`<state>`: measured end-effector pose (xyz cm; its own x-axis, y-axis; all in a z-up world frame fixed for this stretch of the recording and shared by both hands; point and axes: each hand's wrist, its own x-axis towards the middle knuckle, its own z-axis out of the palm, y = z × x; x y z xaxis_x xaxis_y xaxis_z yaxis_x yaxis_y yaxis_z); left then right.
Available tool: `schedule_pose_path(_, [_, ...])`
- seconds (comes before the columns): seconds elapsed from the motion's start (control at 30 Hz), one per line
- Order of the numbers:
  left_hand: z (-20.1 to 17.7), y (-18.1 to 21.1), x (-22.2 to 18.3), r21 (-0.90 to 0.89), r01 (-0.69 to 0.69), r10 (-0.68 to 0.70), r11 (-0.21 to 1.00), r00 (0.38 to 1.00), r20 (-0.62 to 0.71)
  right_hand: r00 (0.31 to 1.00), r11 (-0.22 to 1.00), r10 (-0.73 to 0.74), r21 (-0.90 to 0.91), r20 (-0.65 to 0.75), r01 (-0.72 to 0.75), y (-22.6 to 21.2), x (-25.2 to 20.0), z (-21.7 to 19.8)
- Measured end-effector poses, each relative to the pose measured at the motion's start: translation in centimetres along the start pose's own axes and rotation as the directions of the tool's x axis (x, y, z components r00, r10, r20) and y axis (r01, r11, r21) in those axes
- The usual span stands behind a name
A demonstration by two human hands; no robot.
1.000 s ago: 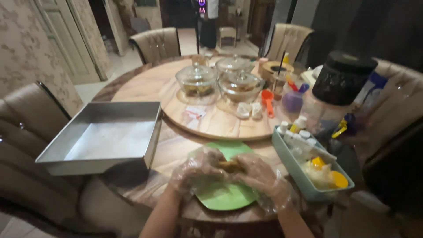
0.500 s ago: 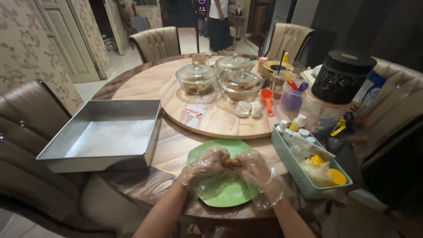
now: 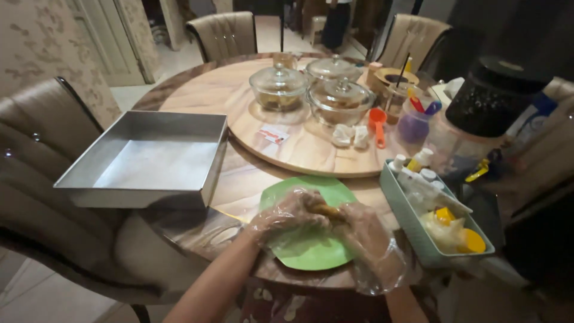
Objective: Flattening, filling, and folding dough to shape a pastry on a plate.
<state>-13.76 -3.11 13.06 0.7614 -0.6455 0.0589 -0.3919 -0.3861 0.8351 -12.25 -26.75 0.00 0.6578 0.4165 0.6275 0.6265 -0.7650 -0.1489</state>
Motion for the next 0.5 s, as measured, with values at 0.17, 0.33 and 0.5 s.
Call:
schedule_pose_path(0.17, [0.6,-3.6,1.7,-0.039,-0.161,0.161,0.986,0.987,0.007,0.958,0.858,0.195,-0.509,0.211,-0.063,10.1,-10.7,13.0])
schedule_pose_path(0.33, [1.0,-4.5,1.9,-0.083,-0.1,0.103,0.992,0.994,0.033,0.966,0.923,0.17,-0.375,0.193,-0.087,2.0,-10.0,7.6])
schedule_pose_path(0.5, [-0.5,0.1,-1.2,-0.224,0.045,-0.034,0.973,0.998,0.054,0.979,0.987,0.088,-0.148,0.185,-0.06,0.8,-5.4,-3.4])
